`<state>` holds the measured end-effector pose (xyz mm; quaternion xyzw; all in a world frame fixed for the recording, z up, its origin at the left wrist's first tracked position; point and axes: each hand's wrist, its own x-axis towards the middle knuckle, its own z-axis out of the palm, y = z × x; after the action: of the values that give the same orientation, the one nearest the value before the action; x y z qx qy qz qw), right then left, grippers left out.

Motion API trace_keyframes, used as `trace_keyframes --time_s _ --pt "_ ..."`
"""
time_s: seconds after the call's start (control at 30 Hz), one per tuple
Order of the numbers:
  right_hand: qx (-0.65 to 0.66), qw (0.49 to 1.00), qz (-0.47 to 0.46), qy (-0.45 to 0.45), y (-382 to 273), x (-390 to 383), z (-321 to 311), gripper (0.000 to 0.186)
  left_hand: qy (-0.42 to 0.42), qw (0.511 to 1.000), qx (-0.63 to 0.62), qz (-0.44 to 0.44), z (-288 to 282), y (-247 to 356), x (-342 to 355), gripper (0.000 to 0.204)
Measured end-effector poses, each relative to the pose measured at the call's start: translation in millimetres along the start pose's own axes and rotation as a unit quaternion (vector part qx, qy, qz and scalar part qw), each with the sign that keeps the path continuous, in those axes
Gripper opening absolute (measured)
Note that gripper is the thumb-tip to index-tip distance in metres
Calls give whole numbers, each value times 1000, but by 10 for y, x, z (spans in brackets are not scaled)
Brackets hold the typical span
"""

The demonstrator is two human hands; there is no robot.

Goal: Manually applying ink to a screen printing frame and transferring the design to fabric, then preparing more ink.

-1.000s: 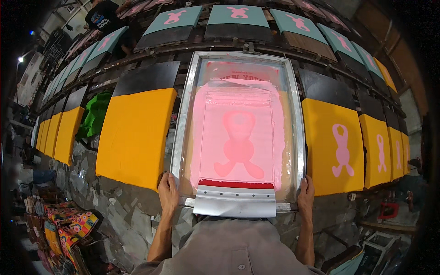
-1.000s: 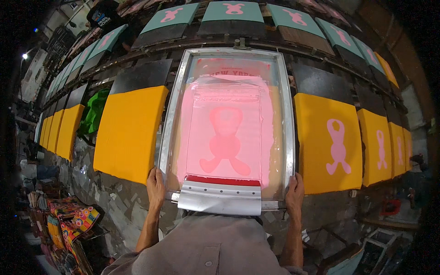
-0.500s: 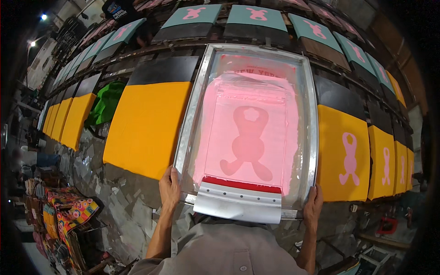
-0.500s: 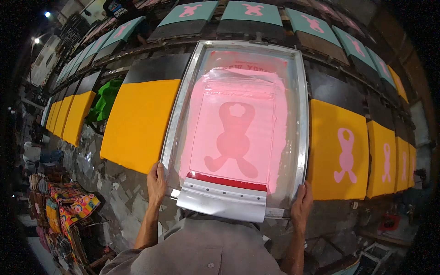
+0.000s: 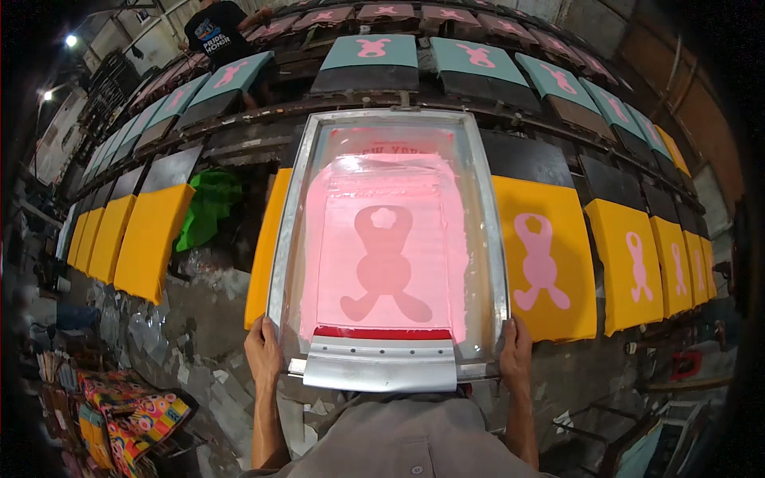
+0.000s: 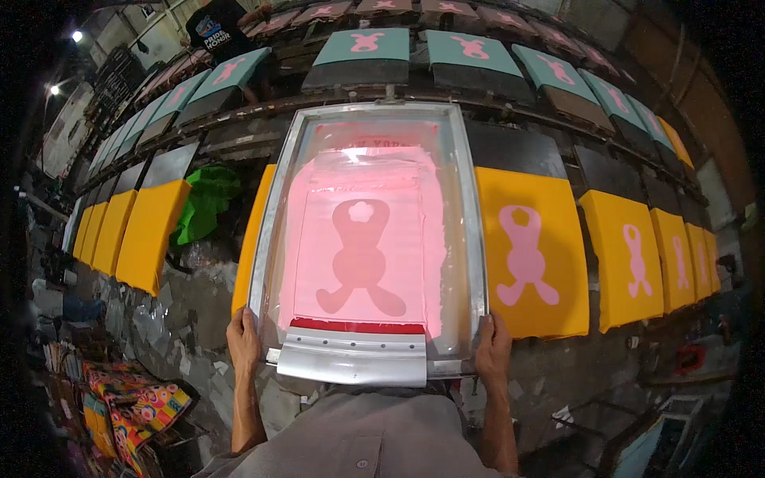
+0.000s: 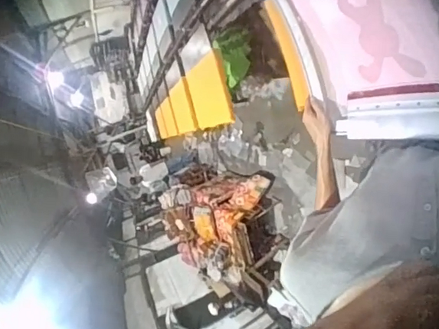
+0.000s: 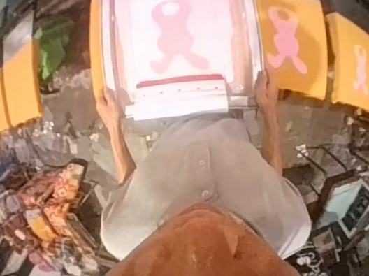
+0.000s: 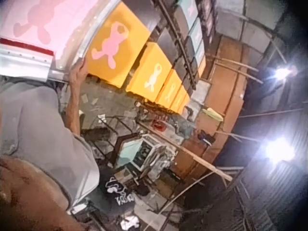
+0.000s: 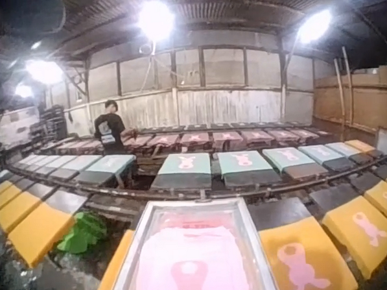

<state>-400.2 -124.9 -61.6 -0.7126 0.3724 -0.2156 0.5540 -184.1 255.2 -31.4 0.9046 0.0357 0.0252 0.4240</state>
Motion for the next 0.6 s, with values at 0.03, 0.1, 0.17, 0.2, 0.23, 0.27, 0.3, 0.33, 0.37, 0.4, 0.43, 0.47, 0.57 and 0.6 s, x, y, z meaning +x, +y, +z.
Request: trace_keyframes --time_s 0.03,0.1,0.17,0.2,0.23,0.27,0.3,0.33,0.37,0.4,0.43,0.47,0.57,0.6 --pt "-6 1000 12 -7 -15 16 -11 30 -7 1000 8 4 -41 37 -14 42" --pt "2 1000 2 -10 -36 19 -28 31 8 1000 -4 21 -73 101 -7 41" --pt "4 1000 -7 -27 -42 4 -40 32 -22 999 23 -14 -114 121 -20 42" --pt "-3 1000 -11 -29 -26 -7 -43 33 -23 1000 12 7 -125 108 -33 42" --pt "1 999 -39 -19 -25 -9 -53 34 -16 1000 17 11 -131 108 -32 42" --pt "-9 999 -18 -30 -16 -12 -66 34 -17 999 17 34 -138 101 -36 42" --pt "-9 999 -9 -34 6 -13 -69 33 -9 1000 22 18 -148 82 -46 42" --pt "-3 999 -9 -34 1 -5 -88 32 -18 999 33 20 -149 94 -26 42" --pt "-4 999 -5 -44 34 -12 -88 32 -20 998 55 9 -173 63 -56 42" --pt "-20 998 4 -55 25 4 -106 33 -20 999 46 21 -174 82 -28 42" --pt "-44 997 24 -53 52 13 -105 35 -27 999 37 15 -189 64 -23 42" --pt "-32 997 16 -61 47 25 -112 35 -43 998 23 28 -199 78 7 42" --pt "-24 997 26 -68 60 48 -106 33 -72 997 -1 30 -226 79 83 42" --pt "-21 997 25 -72 71 42 -89 32 -74 997 25 -8 -263 56 82 41"
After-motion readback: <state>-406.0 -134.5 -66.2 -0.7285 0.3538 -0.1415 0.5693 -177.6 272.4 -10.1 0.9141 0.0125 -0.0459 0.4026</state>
